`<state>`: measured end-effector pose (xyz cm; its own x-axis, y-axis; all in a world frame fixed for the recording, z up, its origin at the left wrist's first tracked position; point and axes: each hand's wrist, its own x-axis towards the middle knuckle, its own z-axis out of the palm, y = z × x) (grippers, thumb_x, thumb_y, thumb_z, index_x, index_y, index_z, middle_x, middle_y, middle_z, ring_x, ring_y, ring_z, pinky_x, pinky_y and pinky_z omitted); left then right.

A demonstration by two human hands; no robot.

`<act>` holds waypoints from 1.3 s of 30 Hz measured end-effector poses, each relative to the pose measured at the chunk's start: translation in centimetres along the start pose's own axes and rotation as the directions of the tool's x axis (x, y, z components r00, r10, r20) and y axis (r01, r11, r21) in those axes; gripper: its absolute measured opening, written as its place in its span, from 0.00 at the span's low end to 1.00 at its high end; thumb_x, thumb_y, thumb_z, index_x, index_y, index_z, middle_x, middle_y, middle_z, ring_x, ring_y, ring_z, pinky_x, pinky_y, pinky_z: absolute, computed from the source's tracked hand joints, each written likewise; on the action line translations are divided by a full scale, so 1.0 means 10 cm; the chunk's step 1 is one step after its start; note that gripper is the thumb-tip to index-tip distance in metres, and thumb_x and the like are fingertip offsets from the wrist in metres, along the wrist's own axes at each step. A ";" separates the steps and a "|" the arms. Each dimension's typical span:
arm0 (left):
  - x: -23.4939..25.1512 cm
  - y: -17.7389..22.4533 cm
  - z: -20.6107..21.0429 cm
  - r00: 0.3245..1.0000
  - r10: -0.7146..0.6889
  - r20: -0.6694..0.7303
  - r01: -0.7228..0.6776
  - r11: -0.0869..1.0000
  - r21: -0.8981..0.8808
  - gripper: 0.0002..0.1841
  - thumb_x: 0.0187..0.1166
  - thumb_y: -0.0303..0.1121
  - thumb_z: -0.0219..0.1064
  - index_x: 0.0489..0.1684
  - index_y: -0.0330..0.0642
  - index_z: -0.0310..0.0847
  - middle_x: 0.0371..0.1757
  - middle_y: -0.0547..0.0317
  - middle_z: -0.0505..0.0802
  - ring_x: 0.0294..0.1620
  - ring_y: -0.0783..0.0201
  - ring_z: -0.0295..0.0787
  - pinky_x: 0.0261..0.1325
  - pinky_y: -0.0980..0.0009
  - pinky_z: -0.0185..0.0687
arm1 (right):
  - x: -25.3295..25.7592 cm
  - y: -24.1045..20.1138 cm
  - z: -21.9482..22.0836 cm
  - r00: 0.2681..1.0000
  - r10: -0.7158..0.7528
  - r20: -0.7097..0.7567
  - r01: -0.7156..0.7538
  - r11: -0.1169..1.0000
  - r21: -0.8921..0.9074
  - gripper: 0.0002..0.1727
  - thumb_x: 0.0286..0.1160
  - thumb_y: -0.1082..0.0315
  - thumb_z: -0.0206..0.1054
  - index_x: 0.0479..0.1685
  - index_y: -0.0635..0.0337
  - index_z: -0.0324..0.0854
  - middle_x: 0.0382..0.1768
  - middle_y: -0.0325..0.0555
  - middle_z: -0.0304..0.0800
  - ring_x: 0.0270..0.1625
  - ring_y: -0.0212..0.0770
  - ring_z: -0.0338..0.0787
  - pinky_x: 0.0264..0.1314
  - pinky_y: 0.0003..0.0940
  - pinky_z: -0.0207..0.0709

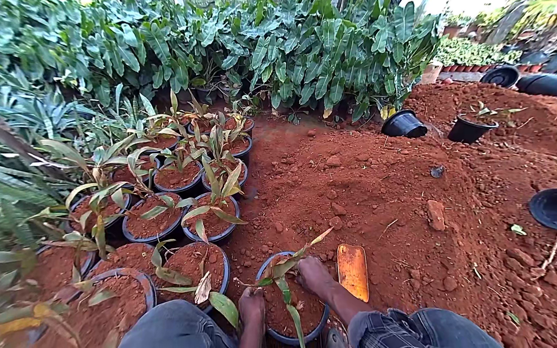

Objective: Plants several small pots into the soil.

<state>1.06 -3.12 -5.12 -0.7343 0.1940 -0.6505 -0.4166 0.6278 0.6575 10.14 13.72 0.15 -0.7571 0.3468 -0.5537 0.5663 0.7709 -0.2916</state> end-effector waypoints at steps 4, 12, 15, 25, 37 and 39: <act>0.03 -0.04 0.01 1.000 0.016 0.004 -0.016 1.000 -0.016 0.15 0.85 0.30 0.66 0.63 0.31 0.85 0.63 0.34 0.89 0.69 0.42 0.84 0.74 0.45 0.73 | 0.01 0.00 0.06 1.000 -0.002 -0.025 0.002 1.000 -0.012 0.15 0.80 0.68 0.64 0.59 0.62 0.87 0.66 0.61 0.88 0.74 0.62 0.83 0.79 0.59 0.71; 0.00 -0.02 -0.04 0.997 0.057 0.054 -0.059 0.998 0.034 0.18 0.86 0.32 0.65 0.69 0.34 0.82 0.68 0.35 0.88 0.74 0.42 0.81 0.78 0.44 0.70 | 0.00 0.18 -0.18 0.999 -0.027 0.047 0.022 0.994 0.110 0.18 0.79 0.61 0.68 0.64 0.56 0.90 0.62 0.60 0.91 0.70 0.61 0.86 0.76 0.63 0.73; 0.00 -0.01 -0.02 0.998 0.043 0.052 -0.046 0.998 0.051 0.19 0.86 0.34 0.65 0.71 0.35 0.82 0.70 0.36 0.87 0.76 0.43 0.79 0.79 0.45 0.69 | 0.00 0.18 -0.16 1.000 -0.017 0.016 0.015 0.994 0.109 0.15 0.81 0.62 0.65 0.58 0.57 0.91 0.60 0.59 0.92 0.68 0.60 0.87 0.75 0.62 0.74; 0.06 -0.05 0.02 0.999 0.030 0.023 -0.031 0.999 0.044 0.18 0.85 0.32 0.66 0.70 0.35 0.82 0.68 0.37 0.87 0.74 0.43 0.80 0.78 0.45 0.70 | 0.09 0.05 -0.25 0.992 0.058 0.116 -0.062 0.998 0.027 0.15 0.79 0.62 0.68 0.51 0.66 0.89 0.59 0.66 0.89 0.69 0.65 0.85 0.75 0.64 0.72; 0.00 -0.07 -0.03 0.996 0.058 0.064 -0.061 0.997 0.049 0.17 0.85 0.30 0.65 0.67 0.32 0.82 0.66 0.33 0.88 0.72 0.40 0.81 0.76 0.43 0.71 | 0.01 -0.04 -0.03 0.998 0.028 0.051 -0.026 0.999 -0.035 0.15 0.82 0.70 0.61 0.57 0.68 0.86 0.65 0.67 0.87 0.74 0.66 0.82 0.78 0.63 0.70; 0.01 -0.05 -0.05 0.993 0.094 0.074 -0.097 0.995 0.038 0.17 0.85 0.29 0.65 0.69 0.32 0.82 0.66 0.32 0.88 0.72 0.39 0.82 0.77 0.42 0.72 | 0.06 0.02 -0.11 0.997 0.011 0.076 -0.009 1.000 -0.026 0.14 0.79 0.69 0.64 0.57 0.67 0.87 0.65 0.66 0.87 0.73 0.67 0.82 0.76 0.66 0.71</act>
<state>0.96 -3.78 -5.31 -0.7288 0.3075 -0.6118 -0.3222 0.6344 0.7027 9.49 14.64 0.61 -0.7236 0.3138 -0.6148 0.5646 0.7815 -0.2657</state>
